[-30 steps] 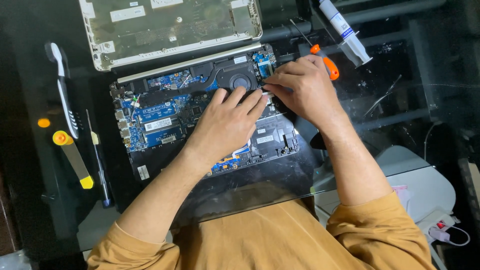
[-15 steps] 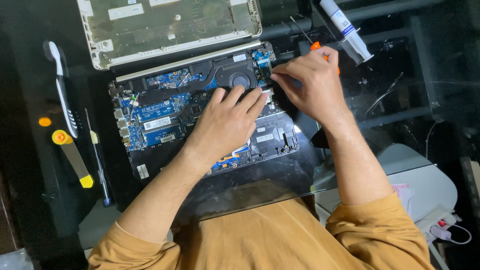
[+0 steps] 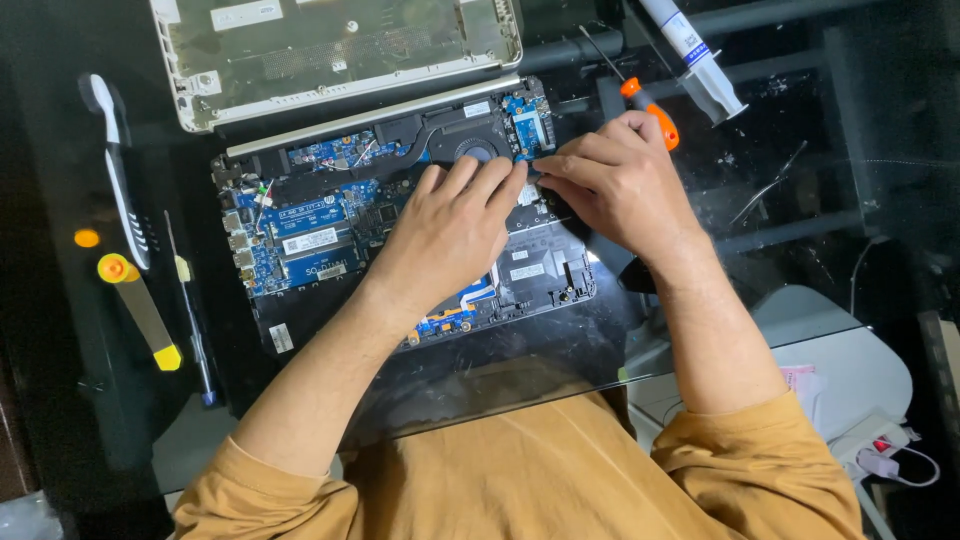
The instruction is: The person performs maintenance on a laptop, including manipulating internal ribbon cables and cleaning the inside of the back cover with a toothbrush.
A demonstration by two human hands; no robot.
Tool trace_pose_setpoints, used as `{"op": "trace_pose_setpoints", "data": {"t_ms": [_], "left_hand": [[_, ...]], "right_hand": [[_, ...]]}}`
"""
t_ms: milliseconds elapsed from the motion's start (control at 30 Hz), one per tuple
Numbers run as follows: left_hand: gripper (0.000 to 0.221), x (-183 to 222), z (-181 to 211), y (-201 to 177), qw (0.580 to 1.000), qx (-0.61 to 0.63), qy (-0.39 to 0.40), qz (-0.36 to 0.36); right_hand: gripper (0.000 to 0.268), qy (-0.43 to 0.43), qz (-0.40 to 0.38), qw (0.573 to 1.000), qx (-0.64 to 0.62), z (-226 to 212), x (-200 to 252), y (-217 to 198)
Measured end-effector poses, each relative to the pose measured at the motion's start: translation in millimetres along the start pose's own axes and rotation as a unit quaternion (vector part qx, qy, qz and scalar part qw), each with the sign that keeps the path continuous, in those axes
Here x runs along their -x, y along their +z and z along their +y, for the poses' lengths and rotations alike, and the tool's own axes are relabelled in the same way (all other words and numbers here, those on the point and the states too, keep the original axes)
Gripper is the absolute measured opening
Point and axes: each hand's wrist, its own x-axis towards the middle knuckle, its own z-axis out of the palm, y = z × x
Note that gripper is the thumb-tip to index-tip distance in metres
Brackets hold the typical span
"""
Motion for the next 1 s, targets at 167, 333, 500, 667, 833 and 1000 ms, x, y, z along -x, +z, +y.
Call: {"op": "trace_pose_setpoints", "data": {"t_ms": [167,333,500,667,833,1000], "left_hand": [[0.043,-1,1,-4,1.0,0.0,0.002,-0.022],[0.041,-2,2,-9,0.999,0.001,0.002,-0.041],[0.042,-4,1,-13,0.998,-0.015,0.009,-0.06],[0.043,1,-1,-5,0.999,-0.037,0.017,-0.019],[0.04,1,-1,-3,1.0,-0.016,0.014,-0.023],[0.037,-2,-2,-4,0.999,-0.002,0.015,-0.029]], "right_hand": [[0.017,-0.005,0.002,1.0,0.004,3,0,5],[0.016,-0.007,-0.007,1.0,0.006,4,1,7],[0.016,-0.013,-0.015,1.0,0.007,5,-1,7],[0.015,-0.017,-0.014,0.999,0.033,4,0,8],[0.015,-0.021,-0.005,0.999,0.039,3,3,10],[0.014,-0.022,0.0,0.999,0.045,5,5,13]]}}
